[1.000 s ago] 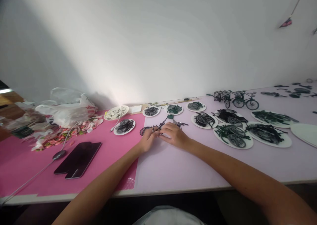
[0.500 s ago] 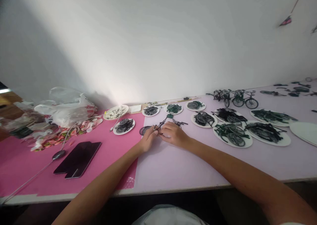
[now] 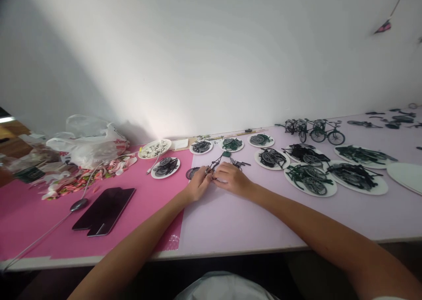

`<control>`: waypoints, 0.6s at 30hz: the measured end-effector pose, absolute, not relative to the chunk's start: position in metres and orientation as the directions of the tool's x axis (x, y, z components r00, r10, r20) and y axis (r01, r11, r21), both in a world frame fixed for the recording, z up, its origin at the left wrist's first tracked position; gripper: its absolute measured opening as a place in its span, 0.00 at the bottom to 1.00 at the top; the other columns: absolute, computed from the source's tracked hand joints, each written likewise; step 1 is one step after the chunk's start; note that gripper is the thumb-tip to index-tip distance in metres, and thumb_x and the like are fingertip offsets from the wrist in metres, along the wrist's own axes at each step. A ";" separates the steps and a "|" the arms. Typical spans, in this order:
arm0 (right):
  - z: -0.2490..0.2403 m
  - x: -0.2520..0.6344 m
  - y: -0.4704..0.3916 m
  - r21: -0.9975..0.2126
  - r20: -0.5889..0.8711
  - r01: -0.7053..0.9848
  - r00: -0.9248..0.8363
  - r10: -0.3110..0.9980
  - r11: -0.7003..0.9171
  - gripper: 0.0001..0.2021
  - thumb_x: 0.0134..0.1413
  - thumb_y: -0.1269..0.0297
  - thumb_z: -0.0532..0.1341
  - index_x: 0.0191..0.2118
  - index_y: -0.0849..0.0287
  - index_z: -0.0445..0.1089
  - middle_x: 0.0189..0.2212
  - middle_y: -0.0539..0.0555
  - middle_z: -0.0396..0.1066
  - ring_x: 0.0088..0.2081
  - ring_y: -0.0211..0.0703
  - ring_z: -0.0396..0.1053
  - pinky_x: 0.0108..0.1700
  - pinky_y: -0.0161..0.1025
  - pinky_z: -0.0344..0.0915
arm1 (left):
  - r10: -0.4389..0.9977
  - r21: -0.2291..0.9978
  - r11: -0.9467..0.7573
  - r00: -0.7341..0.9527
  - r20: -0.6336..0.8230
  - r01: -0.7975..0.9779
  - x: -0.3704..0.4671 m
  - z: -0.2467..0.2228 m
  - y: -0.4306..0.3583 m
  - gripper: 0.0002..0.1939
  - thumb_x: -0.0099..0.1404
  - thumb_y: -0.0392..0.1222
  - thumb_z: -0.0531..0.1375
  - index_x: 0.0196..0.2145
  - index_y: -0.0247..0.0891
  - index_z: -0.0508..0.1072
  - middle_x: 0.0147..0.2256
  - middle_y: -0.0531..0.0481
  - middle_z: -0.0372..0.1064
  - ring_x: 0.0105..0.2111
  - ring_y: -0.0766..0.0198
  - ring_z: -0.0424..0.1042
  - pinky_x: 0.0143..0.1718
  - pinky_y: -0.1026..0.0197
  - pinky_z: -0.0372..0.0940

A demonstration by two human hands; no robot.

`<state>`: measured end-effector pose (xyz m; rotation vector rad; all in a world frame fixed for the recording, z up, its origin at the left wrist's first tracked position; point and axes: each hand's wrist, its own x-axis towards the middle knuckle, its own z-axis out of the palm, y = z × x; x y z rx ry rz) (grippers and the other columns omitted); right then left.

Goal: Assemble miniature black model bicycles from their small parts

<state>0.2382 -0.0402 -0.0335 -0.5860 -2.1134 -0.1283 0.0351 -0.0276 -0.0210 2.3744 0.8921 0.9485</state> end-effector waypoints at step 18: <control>0.003 0.238 -0.057 0.133 0.846 0.497 -0.507 0.163 0.857 0.05 0.66 0.69 0.60 0.45 0.56 0.71 0.35 0.56 0.75 0.38 0.47 0.72 0.40 0.44 0.71 | 0.710 0.618 -0.692 0.506 0.490 0.373 0.028 -0.020 -0.025 0.18 0.77 0.50 0.43 0.35 0.40 0.64 0.35 0.46 0.66 0.37 0.57 0.65 0.45 0.52 0.61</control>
